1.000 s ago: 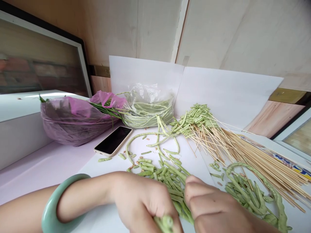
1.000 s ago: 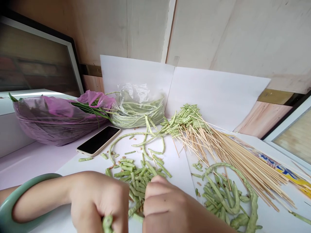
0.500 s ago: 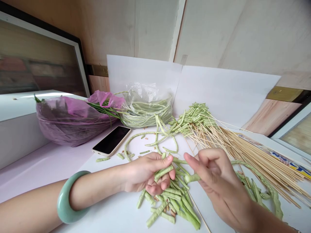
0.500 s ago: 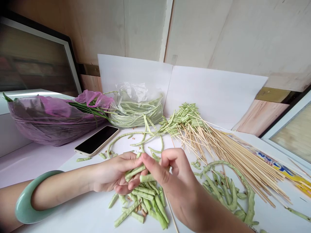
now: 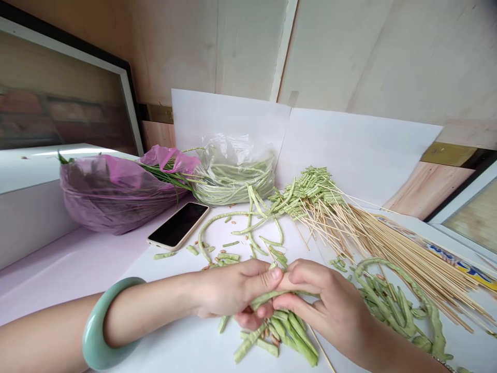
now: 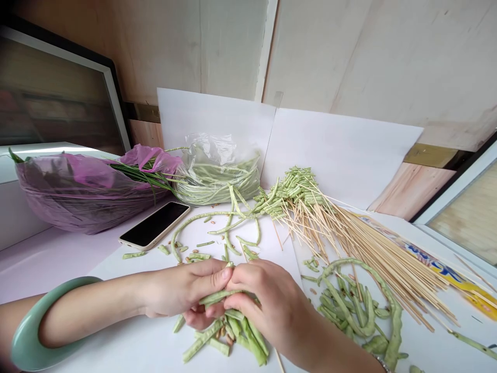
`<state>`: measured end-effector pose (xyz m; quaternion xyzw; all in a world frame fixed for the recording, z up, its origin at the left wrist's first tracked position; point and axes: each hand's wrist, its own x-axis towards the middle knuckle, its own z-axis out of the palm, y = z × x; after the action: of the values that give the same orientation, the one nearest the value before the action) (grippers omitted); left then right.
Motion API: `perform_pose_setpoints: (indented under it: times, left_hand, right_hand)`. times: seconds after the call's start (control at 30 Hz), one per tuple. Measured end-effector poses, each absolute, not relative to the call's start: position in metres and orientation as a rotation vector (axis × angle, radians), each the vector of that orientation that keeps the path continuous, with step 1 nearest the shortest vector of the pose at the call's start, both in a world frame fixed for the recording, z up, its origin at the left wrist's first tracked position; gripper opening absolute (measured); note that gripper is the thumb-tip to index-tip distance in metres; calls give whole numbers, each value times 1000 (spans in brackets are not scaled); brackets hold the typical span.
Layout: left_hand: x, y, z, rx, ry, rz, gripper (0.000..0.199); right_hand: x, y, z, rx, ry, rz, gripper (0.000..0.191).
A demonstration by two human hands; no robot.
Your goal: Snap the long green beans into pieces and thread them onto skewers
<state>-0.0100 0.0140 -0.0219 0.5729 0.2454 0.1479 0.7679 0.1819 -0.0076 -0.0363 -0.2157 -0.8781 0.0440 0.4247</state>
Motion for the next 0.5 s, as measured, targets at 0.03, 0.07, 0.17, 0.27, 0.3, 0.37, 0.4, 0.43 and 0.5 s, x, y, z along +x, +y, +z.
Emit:
perform_pose_setpoints:
  times: [0.03,0.07,0.17,0.27,0.3,0.37,0.4,0.43,0.5]
  left_hand:
    - [-10,14,-22,1235,517,320,56]
    - [-11,14,-21,1226,503,312,55]
    - [-11,14,-19,1225,492,302,49]
    - [-11,14,-17,1235,541,362,44]
    - [-12,14,-15,1240,551,379,44]
    - [-13,14,-13,1280,550,369,46]
    - [-14,15,-13,1326,532,324,47]
    - [-15,15,-13,1385,500,255,48]
    - [-15,17,-15,1487,394,84,50]
  right_hand:
    - [182,-7,-35,-537,-2197,93,22]
    - [182,-7,-34,-548,-2193,81,19]
    - [184,-5,-30,-679,-2160,155,22]
    - [186,-4,-24,-863,-2270,325,14]
    - [187,-4,-21,-888,-2324,324,13]
    - [186,-8,-15,-837,-2414,249,27]
    - [186,-12,-13,-774,-2460,229,32]
    - [185,-16,-10,-702,-2521,239,36]
    - [183,-26,-6,-576,-2653,295,41]
